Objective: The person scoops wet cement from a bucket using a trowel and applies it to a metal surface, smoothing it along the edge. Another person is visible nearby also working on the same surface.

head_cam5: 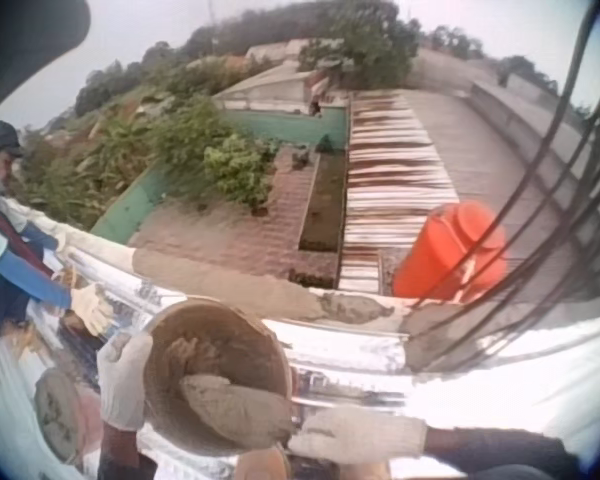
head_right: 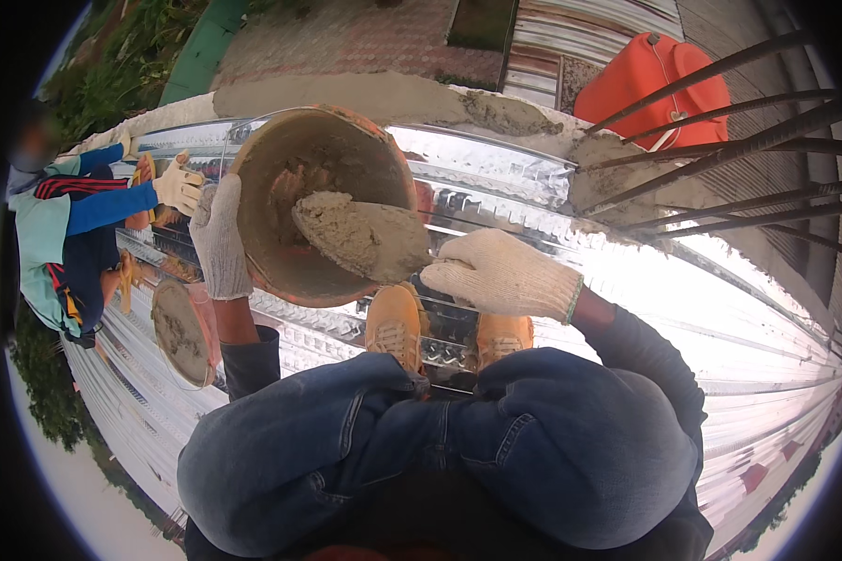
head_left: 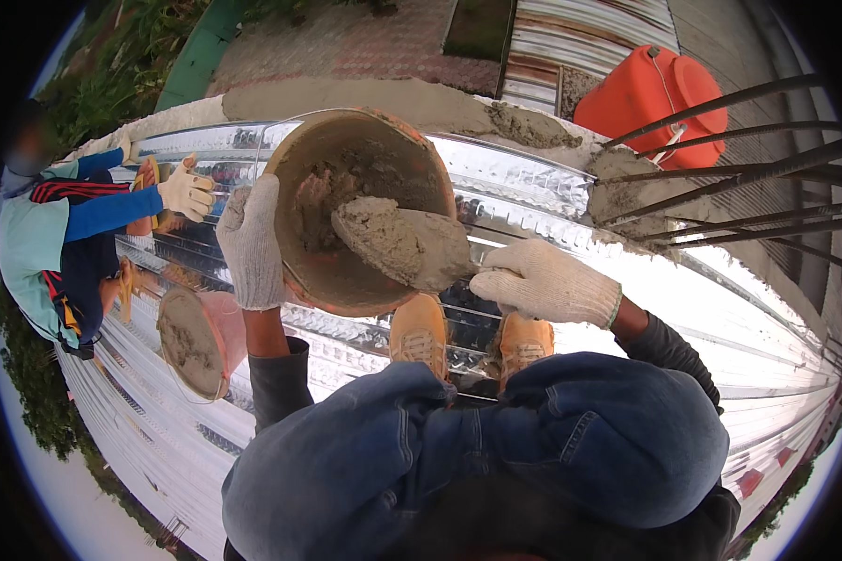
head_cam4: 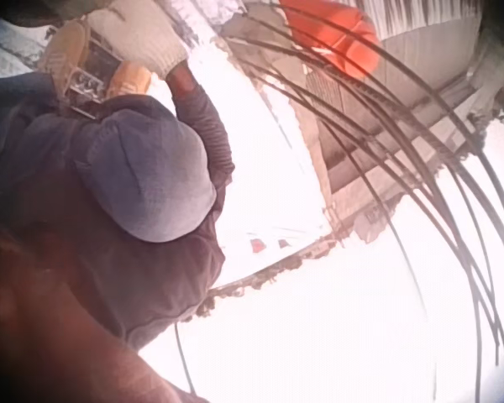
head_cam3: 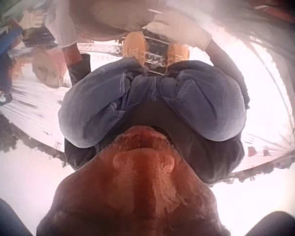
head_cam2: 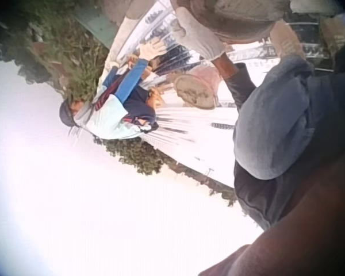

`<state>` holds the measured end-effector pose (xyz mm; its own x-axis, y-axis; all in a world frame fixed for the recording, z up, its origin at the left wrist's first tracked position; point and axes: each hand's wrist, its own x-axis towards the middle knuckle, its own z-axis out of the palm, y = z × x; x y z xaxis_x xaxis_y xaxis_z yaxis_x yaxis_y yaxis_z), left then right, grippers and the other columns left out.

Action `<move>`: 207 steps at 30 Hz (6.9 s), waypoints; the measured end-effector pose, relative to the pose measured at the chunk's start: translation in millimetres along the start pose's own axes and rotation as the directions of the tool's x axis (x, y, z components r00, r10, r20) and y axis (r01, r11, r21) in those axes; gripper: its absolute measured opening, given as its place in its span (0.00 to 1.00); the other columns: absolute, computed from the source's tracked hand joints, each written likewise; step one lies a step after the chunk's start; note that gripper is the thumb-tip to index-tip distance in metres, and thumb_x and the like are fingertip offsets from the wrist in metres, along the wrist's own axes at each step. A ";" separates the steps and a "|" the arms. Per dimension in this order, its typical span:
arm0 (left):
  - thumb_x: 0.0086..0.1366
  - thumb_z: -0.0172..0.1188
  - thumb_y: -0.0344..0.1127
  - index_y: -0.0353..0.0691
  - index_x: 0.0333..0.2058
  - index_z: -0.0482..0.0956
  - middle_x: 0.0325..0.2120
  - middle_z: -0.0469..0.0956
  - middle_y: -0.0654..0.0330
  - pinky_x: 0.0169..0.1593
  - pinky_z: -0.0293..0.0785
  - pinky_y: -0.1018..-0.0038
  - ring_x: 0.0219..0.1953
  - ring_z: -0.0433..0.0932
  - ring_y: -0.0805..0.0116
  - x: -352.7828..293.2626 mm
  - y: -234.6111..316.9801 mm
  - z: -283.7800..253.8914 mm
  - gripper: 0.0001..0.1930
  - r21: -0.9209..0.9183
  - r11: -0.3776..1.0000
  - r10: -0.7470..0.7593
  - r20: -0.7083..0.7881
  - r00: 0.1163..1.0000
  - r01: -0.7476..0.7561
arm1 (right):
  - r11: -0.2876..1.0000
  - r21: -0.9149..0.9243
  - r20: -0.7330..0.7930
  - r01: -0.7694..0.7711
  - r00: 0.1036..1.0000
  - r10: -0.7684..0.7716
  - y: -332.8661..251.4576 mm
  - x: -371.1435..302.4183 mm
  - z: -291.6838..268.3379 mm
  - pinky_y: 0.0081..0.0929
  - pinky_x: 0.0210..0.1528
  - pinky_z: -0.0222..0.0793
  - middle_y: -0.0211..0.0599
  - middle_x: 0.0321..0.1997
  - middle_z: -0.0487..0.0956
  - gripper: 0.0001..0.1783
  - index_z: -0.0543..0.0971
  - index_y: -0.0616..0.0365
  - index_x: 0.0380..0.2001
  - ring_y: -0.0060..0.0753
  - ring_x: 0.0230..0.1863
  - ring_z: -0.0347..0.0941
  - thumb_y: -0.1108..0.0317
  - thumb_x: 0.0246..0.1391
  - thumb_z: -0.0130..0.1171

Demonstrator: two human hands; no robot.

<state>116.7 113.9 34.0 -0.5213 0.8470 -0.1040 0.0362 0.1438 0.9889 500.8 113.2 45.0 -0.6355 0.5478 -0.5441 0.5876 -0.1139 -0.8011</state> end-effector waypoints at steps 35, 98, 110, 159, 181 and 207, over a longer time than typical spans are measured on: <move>0.83 0.70 0.44 0.37 0.60 0.87 0.52 0.89 0.58 0.52 0.89 0.65 0.48 0.89 0.64 -28.0 -84.9 -115.4 0.18 -0.271 0.947 -0.240 -0.236 0.942 0.173 | 0.908 0.384 -0.505 -0.166 0.785 0.357 38.8 -45.9 -61.9 0.30 0.29 0.71 0.31 0.26 0.75 0.23 0.83 0.64 0.44 0.20 0.26 0.73 0.51 0.79 0.58; 0.85 0.66 0.49 0.35 0.66 0.83 0.58 0.86 0.57 0.58 0.87 0.64 0.55 0.87 0.63 -13.3 -96.1 -112.4 0.24 -0.236 0.943 -0.287 -0.214 0.934 0.236 | 0.716 -0.639 -0.618 -0.281 0.742 -0.261 75.1 46.8 -79.7 0.44 0.44 0.86 0.54 0.42 0.87 0.14 0.83 0.60 0.46 0.52 0.33 0.88 0.60 0.69 0.60; 0.83 0.68 0.53 0.33 0.70 0.81 0.64 0.84 0.51 0.66 0.84 0.61 0.61 0.85 0.57 -9.1 -97.8 -115.7 0.31 -0.148 0.957 -0.279 -0.215 0.936 0.251 | 0.313 0.932 -0.316 0.182 0.832 0.457 80.9 118.4 4.4 0.28 0.25 0.77 0.30 0.35 0.78 0.24 0.77 0.61 0.55 0.22 0.25 0.77 0.47 0.80 0.57; 0.85 0.67 0.50 0.36 0.65 0.83 0.59 0.86 0.54 0.63 0.84 0.65 0.56 0.85 0.63 -18.4 -80.5 -113.8 0.25 -0.081 0.988 -0.144 -0.197 0.970 0.131 | 0.904 -0.093 -0.806 -0.417 0.565 0.177 111.8 -23.6 29.3 0.55 0.50 0.83 0.53 0.43 0.86 0.16 0.82 0.56 0.49 0.64 0.47 0.88 0.55 0.70 0.66; 0.79 0.72 0.34 0.36 0.45 0.88 0.36 0.82 0.72 0.45 0.74 0.77 0.39 0.73 0.82 -89.8 20.8 78.0 0.07 0.387 0.875 0.204 0.253 0.946 -0.292 | 0.604 -0.795 -0.064 0.055 0.983 -0.173 9.3 46.5 2.6 0.47 0.37 0.87 0.51 0.33 0.90 0.12 0.90 0.64 0.37 0.54 0.35 0.92 0.63 0.62 0.71; 0.82 0.71 0.38 0.40 0.49 0.88 0.42 0.87 0.67 0.46 0.80 0.76 0.41 0.82 0.77 -19.9 -5.6 -9.7 0.08 -0.043 0.998 0.052 -0.031 0.998 -0.053 | 0.461 -0.532 -0.832 -0.710 0.539 -0.131 58.5 -83.0 -35.1 0.45 0.47 0.84 0.42 0.48 0.87 0.22 0.84 0.53 0.62 0.47 0.46 0.88 0.58 0.71 0.70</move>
<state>118.6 91.4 31.6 -0.5449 0.8370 -0.0493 0.0274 0.0765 0.9967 605.5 90.2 52.1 -0.0028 0.9998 0.0188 0.9887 -0.0001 0.1497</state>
